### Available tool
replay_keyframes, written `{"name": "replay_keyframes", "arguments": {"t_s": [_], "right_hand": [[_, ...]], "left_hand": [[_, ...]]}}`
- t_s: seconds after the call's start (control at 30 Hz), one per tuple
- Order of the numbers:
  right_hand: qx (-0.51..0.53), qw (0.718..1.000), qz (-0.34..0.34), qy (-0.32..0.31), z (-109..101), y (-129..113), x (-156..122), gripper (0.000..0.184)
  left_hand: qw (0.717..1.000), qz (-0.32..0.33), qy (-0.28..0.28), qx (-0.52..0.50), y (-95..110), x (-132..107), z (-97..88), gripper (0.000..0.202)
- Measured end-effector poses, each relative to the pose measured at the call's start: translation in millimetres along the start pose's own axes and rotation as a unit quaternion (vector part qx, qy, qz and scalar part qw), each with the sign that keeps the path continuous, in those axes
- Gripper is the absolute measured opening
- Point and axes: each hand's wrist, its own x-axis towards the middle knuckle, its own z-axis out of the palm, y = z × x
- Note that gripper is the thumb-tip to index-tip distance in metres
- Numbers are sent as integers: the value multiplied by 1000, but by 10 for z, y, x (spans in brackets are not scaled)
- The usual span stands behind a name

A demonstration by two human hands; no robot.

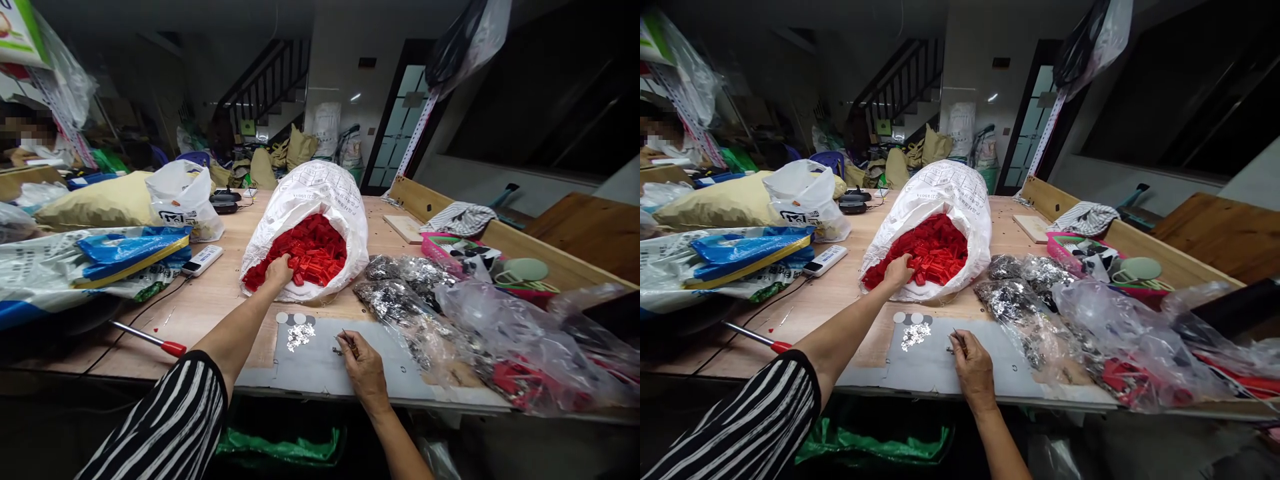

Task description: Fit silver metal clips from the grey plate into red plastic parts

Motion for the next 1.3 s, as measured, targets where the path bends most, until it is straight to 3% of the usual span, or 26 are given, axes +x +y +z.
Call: {"name": "replay_keyframes", "arguments": {"t_s": [0.2, 0.37, 0.47, 0.6, 0.7, 0.93, 1.3], "right_hand": [[-5, 1000, 0, 8, 8, 26, 0, 26], [-10, 1000, -4, 15, 4, 3, 8, 26], [-9, 1000, 2, 19, 7, 3, 13, 25], [-11, 1000, 4, 21, 11, 12, 15, 23], [-13, 1000, 6, 19, 8, 6, 13, 23], [-11, 1000, 0, 20, 4, -5, 18, 24], [-32, 999, -8, 17, 45, 15, 27, 17]], "left_hand": [[991, -8, 53, -125, -134, -267, 36, 44], [945, -34, 79, -315, -142, -488, 10, 53], [894, -62, 40, -443, -92, -616, -10, 53], [814, -85, -40, -573, -22, -836, -88, 38], [766, -88, -91, -631, -5, -1029, -179, 32], [681, -94, -166, -707, -78, -1428, -382, 32], [676, -187, -221, -678, -420, -2073, -544, 35]]}}
